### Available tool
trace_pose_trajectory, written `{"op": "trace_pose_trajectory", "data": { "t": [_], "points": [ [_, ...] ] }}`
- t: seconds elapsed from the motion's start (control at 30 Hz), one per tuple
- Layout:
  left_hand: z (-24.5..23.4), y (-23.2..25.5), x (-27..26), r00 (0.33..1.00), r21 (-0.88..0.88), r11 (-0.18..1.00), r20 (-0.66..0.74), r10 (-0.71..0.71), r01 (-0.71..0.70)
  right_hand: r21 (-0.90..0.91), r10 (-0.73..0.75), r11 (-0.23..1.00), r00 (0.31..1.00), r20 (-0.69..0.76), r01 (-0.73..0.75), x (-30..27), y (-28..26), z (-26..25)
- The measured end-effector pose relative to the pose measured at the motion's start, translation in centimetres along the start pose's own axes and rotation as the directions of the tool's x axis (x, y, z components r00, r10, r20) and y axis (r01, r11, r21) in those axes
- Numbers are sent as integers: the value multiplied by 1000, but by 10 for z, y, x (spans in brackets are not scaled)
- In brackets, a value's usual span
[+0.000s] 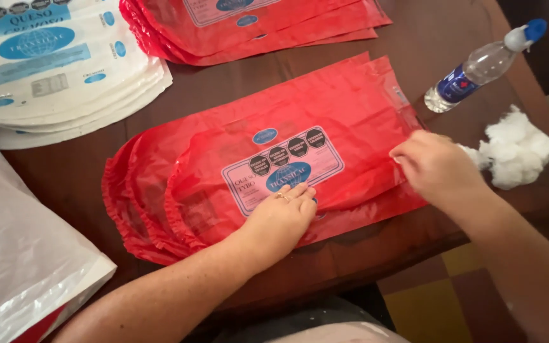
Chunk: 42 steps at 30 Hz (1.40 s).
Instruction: Cleaning or removing marks from red plastic packaging bags using a cotton ball and liquid.
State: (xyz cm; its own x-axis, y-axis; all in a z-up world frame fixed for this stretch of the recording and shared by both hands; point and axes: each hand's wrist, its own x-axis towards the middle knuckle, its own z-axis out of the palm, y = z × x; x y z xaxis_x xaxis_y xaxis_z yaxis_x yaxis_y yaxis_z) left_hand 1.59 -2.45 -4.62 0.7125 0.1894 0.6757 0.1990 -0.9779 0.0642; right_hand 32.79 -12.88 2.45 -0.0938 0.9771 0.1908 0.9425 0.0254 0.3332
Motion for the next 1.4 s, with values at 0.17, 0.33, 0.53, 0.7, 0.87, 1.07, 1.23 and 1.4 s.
{"op": "trace_pose_trajectory", "data": {
  "t": [0.17, 0.33, 0.53, 0.7, 0.87, 1.07, 1.23, 1.4],
  "points": [
    [-9, -6, 6, 956, -90, 979, 247, -155, 182, 865, 412, 269, 862, 295, -424, -1, -36, -74],
    [-45, -13, 35, 723, -232, 762, 562, -403, 605, 914, 460, 144, 843, 278, -380, -7, -36, -52],
    [-79, -12, 51, 798, -255, 799, 449, -402, 545, 901, 486, 346, 871, 66, -261, 26, -38, -76],
    [-92, -17, 17, 842, -38, 933, 445, -305, 358, 816, 401, 578, 878, -262, -20, 56, -23, -112],
    [-122, -29, -10, 686, 10, 902, 645, -336, 432, 787, 320, 583, 834, -450, 201, 87, -16, -136],
    [-164, -19, -5, 779, -335, 859, 618, -109, 386, 798, 343, 535, 791, -506, 278, 112, -6, -129],
    [-155, -26, -25, 899, -339, 930, 437, 22, 142, 727, 325, 617, 744, -583, 300, 130, 13, -112],
    [-150, -73, 0, 928, -221, 933, 308, -208, 283, 575, 241, 771, 710, -661, 274, 180, 55, -74]
  ]
}}
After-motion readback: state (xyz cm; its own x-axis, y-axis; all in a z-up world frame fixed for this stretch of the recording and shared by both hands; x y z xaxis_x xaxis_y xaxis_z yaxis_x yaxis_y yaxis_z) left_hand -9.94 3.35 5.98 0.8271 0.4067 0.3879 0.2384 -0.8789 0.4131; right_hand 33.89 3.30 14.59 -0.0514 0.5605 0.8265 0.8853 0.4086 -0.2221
